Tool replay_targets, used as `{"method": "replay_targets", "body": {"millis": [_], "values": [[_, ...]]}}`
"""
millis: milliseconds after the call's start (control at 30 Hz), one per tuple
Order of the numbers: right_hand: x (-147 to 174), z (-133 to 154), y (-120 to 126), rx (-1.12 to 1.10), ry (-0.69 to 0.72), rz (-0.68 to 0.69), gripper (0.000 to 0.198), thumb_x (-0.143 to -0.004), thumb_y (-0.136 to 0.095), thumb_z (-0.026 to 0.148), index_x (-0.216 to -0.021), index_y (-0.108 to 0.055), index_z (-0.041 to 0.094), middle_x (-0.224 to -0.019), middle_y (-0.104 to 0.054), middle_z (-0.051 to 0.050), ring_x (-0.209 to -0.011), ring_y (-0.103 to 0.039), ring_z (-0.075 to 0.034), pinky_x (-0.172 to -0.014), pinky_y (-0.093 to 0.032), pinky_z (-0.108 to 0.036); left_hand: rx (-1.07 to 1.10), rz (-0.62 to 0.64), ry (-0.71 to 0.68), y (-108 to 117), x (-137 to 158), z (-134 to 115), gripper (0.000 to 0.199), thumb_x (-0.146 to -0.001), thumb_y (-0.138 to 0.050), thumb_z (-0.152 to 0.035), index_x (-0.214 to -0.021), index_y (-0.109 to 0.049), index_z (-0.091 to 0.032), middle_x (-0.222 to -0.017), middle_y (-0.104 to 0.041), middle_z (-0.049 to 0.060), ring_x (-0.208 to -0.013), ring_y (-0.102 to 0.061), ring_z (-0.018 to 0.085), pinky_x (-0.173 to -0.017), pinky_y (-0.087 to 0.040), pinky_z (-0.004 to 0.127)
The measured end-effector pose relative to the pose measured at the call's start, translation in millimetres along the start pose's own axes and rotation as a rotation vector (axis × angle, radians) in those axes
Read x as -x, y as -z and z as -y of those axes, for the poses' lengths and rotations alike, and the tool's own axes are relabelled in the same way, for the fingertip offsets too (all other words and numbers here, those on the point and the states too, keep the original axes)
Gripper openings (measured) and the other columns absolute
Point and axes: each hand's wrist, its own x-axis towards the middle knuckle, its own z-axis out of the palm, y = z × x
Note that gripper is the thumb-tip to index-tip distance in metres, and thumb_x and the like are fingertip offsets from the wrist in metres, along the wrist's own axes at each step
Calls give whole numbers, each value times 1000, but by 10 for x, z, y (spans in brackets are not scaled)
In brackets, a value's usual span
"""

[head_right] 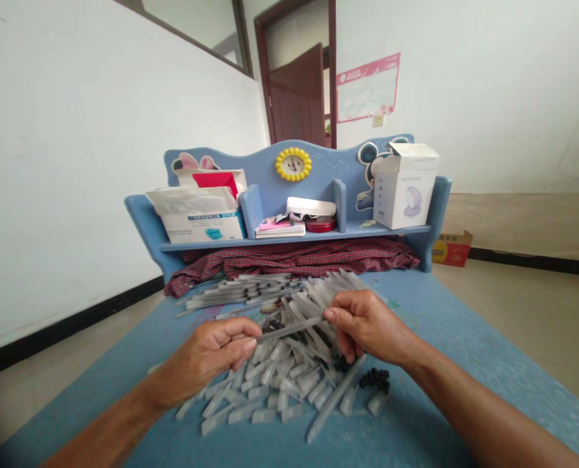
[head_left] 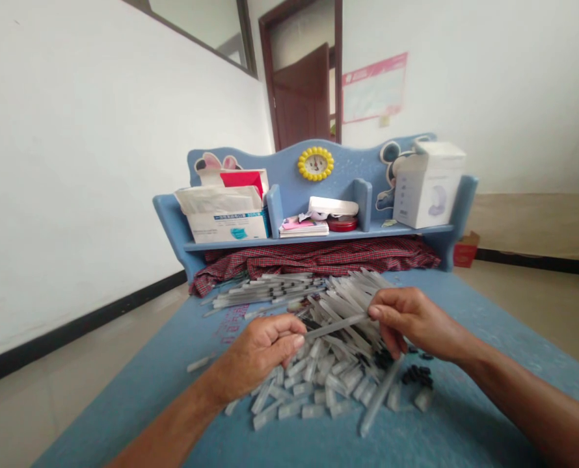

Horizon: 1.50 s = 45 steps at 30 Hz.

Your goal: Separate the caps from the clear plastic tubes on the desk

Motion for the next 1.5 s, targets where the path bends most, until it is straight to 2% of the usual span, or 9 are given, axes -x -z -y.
{"method": "replay_targets", "body": {"millis": [133, 300, 467, 633, 900, 1067, 1200, 1333, 1500], "values": [[-4, -12, 3, -102, -34, 68, 39, -79, -60, 49, -100, -44, 19, -50, -61, 5, -37, -53, -10, -35, -38, -18, -23, -11, 17, -7, 13, -29, 27, -81, -46, -38, -82, -58, -14, -59, -47, -4, -55, -42, 10, -51, -32, 21], [-9, -52, 7, -56, -69, 51, 38, -83, -52, 53, -72, -46, 18, -48, -59, 3, -36, -53, -8, -33, -35, -16, -17, -4, 19, -10, 10, -25, 26, -81, -46, -37, -80, -58, -14, -58, -46, -4, -54, -41, 10, -49, -31, 20], [-11, -45, 12, -156, -64, 85, 39, -76, -63, 51, -92, -49, 18, -58, -65, 2, -45, -61, -13, -34, -41, -18, 21, 25, 37, -8, 5, -20, 25, -81, -46, -37, -80, -57, -14, -56, -46, -5, -51, -38, 9, -47, -29, 20], [-20, -45, -11, -105, -101, 59, 41, -81, -55, 56, -71, -47, 17, -52, -63, 1, -40, -59, -10, -32, -38, -16, 69, 34, 42, -25, -3, 8, 25, -79, -49, -38, -79, -57, -15, -55, -45, -5, -51, -39, 8, -46, -28, 19], [17, 18, 45, -125, -78, 110, 37, -74, -65, 51, -76, -52, 17, -62, -68, -2, -55, -67, -15, -42, -47, -21, 236, 127, 114, -17, 4, 39, 34, -75, -52, -47, -79, -57, -13, -47, -45, -6, -42, -28, 6, -42, -19, 20], [15, -12, 46, -61, -117, 117, 40, -81, -54, 56, -70, -48, 18, -59, -68, -1, -46, -63, -13, -38, -43, -20, 238, 91, 90, -3, 3, 14, 32, -75, -53, -44, -79, -58, -13, -49, -45, -6, -44, -32, 6, -41, -20, 19], [11, -22, 55, -159, -80, 143, 34, -79, -62, 48, -75, -50, 16, -62, -68, -3, -49, -65, -13, -43, -47, -22, 243, 101, 82, 7, -4, 20, 30, -75, -53, -42, -79, -58, -12, -49, -44, -6, -43, -31, 6, -41, -20, 18], [-3, -6, 88, -250, -16, 66, 30, -75, -69, 39, -80, -49, 17, -67, -69, -3, -57, -68, -15, -45, -49, -22, 270, 114, 85, 29, -13, 44, 31, -76, -53, -43, -79, -58, -12, -47, -44, -6, -41, -29, 5, -39, -18, 18], [-28, -14, 53, -283, 20, -25, 28, -75, -69, 37, -82, -49, 17, -66, -69, -2, -52, -67, -15, -41, -49, -21, 277, 107, 105, 26, -21, 59, 30, -75, -53, -42, -78, -57, -12, -46, -44, -6, -40, -28, 5, -39, -17, 17]]}}
